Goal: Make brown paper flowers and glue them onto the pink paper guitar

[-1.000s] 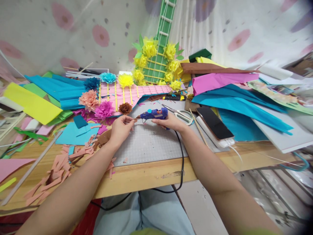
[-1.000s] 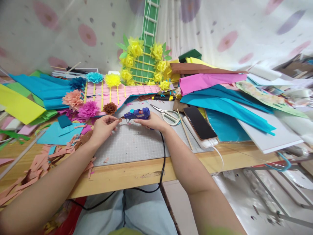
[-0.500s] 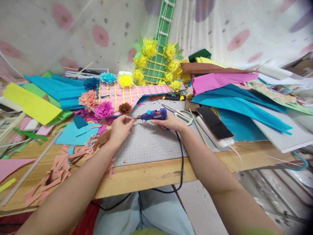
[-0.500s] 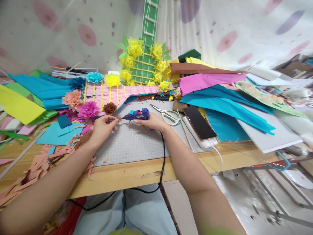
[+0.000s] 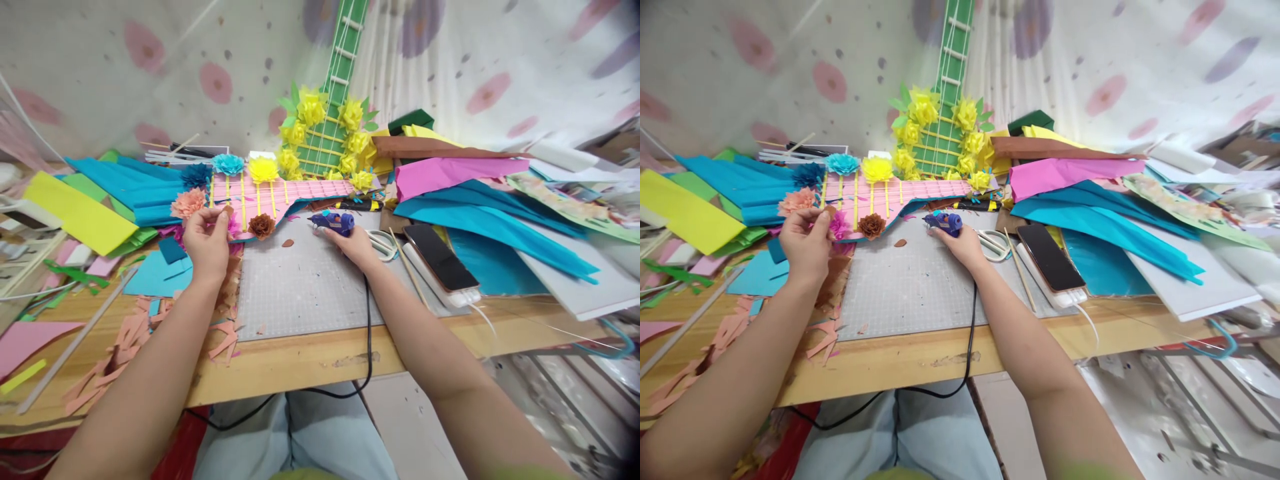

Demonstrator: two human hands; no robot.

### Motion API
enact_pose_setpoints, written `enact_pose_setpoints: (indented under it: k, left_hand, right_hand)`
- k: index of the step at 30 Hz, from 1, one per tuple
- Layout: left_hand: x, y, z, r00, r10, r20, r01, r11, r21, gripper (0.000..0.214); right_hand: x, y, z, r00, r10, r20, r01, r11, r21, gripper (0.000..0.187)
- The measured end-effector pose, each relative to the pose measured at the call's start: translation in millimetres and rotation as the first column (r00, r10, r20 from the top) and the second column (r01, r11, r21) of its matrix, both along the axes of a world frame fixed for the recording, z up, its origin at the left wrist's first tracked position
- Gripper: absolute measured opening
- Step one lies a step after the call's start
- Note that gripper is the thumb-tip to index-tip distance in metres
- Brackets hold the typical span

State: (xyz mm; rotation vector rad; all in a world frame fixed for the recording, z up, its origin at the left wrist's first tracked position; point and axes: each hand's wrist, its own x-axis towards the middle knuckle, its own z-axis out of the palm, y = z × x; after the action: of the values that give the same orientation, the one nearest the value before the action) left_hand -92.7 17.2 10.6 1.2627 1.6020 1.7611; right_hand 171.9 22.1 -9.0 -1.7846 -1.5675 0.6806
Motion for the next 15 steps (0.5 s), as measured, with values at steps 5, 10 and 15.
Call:
enact_pose_setpoints:
  k: [5,10,15]
  left_hand:
    - [0,2,-9.5,0.995,-0.048,0.088,0.059,0.991,-0.118,0.016]
    - [-7,3,-12.1,0.993,-0.116,-0.035,0.104,0.964,-0.243,0.017]
    - [-8,-1,-10.8,0.973,-0.158,-0.171,0.096,0.940,-0.326,0.025]
  right_hand:
    - [-2,3,-6.0,0.996,-0.044,0.083,0.043,0.999,0.006,0.041]
    - [-2,-1,-7.7,0.989,-0.142,0.028,0.126,0.939,0.319,0.056]
    - [-17,-18,8.2,0.968,-0.248,0.048,0.158,0.743,0.650,0.051]
